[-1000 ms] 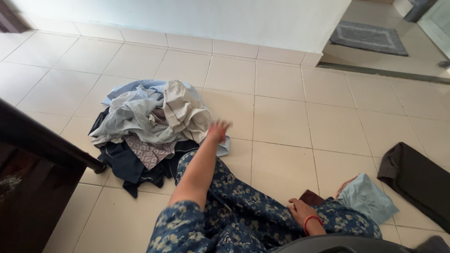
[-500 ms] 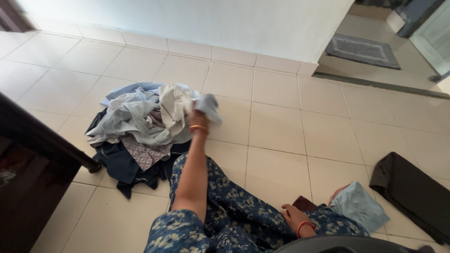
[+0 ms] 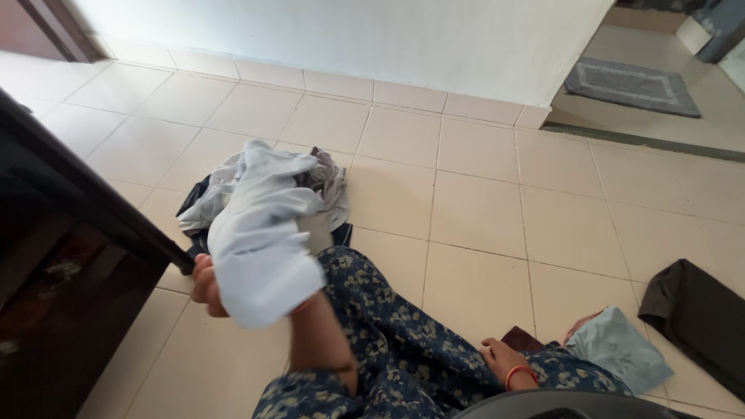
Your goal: The person folds a pink garment and a light blue long-sleeved shirt by hand, smoothing the fabric on the floor and folding the sleeves and body into rectangles.
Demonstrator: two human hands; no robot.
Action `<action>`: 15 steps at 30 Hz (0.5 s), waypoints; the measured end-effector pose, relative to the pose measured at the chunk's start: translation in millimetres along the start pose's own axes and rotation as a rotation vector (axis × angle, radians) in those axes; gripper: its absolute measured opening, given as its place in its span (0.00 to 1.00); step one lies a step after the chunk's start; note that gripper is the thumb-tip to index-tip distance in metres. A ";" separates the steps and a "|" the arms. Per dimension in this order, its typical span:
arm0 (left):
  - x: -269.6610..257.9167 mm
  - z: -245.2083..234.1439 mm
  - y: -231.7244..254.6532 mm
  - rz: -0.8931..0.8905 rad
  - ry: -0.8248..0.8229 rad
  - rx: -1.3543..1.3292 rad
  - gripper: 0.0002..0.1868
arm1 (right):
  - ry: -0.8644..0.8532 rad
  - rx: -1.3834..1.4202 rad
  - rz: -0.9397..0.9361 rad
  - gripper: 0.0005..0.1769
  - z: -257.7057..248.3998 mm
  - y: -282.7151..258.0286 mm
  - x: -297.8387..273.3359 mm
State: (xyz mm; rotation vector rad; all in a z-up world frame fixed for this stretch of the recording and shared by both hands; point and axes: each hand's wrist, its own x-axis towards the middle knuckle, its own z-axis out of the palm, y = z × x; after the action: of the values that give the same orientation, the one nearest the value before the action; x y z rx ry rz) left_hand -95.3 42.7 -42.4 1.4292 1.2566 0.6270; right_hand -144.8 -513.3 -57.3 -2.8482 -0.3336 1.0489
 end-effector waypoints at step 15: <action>-445.3 60.2 111.2 1.076 -1.869 -0.694 0.22 | 0.168 0.058 -0.042 0.28 -0.1 1.0 -26.2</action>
State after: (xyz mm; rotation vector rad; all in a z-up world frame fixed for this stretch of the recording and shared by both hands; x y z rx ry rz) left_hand -137.7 -373.3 156.2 1.1907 -1.1464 0.0925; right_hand -163.9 -520.4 -40.9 -2.8390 -0.3404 0.7912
